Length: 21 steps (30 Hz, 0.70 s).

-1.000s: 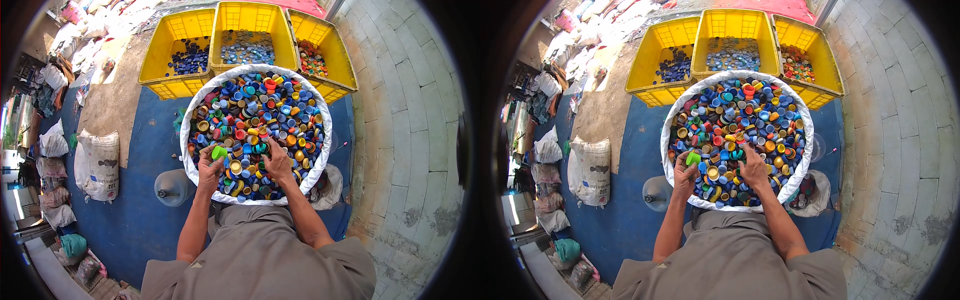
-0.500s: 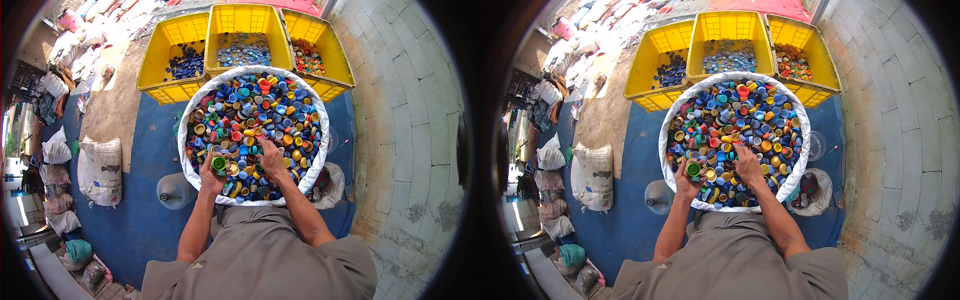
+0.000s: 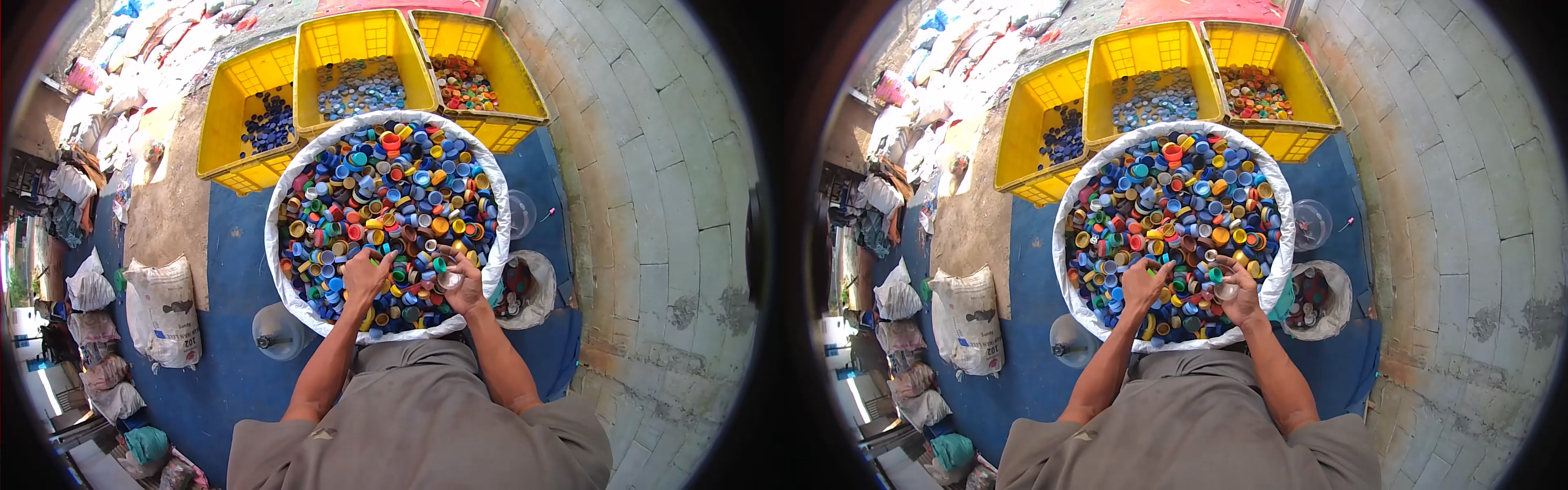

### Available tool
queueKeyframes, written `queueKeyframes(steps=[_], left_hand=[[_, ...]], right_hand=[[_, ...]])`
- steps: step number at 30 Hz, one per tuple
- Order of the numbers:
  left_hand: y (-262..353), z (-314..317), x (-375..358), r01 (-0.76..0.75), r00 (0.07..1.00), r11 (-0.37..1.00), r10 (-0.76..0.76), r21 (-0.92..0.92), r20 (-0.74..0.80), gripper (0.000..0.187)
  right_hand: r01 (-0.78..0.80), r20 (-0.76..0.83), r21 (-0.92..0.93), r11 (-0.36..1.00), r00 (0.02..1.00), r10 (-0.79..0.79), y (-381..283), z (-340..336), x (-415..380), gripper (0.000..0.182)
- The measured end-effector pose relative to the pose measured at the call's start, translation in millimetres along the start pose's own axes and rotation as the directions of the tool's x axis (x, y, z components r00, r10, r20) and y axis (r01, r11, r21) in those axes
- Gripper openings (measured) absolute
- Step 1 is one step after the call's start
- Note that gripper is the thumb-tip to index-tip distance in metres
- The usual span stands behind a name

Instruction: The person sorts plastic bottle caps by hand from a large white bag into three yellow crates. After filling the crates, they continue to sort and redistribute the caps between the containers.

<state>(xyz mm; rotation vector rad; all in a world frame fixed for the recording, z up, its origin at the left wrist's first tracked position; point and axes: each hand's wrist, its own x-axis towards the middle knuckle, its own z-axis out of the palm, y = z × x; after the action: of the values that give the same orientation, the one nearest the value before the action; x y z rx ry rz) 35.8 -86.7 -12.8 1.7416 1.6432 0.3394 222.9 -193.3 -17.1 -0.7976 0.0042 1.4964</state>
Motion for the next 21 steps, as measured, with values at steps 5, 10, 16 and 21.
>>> queueKeyframes(steps=[5,10,16,21], left_hand=[[14.9,7.8,8.9,-0.046,0.998,0.961,0.058,0.271,-0.038,0.045],[10.2,16.4,13.7,-0.044,0.996,0.963,0.062,0.265,-0.062,0.036],[2.8,-0.5,9.3,0.283,0.944,0.778,-0.121,-0.561,0.307,0.019],[36.2,-17.3,-1.3,0.438,0.866,0.292,0.116,-0.85,0.486,0.019]], right_hand=[[-0.009,-0.019,0.078,0.997,1.0,0.011,1.0,-3.1,-11.0,0.054],[0.001,-0.023,0.066,0.998,1.0,0.001,0.1,-1.3,-11.3,0.059],[-0.031,0.079,0.205,0.978,0.997,0.015,-11.6,6.0,-11.6,0.064],[-0.048,0.169,0.37,0.928,0.986,-0.017,-23.4,11.5,-6.6,0.069]])
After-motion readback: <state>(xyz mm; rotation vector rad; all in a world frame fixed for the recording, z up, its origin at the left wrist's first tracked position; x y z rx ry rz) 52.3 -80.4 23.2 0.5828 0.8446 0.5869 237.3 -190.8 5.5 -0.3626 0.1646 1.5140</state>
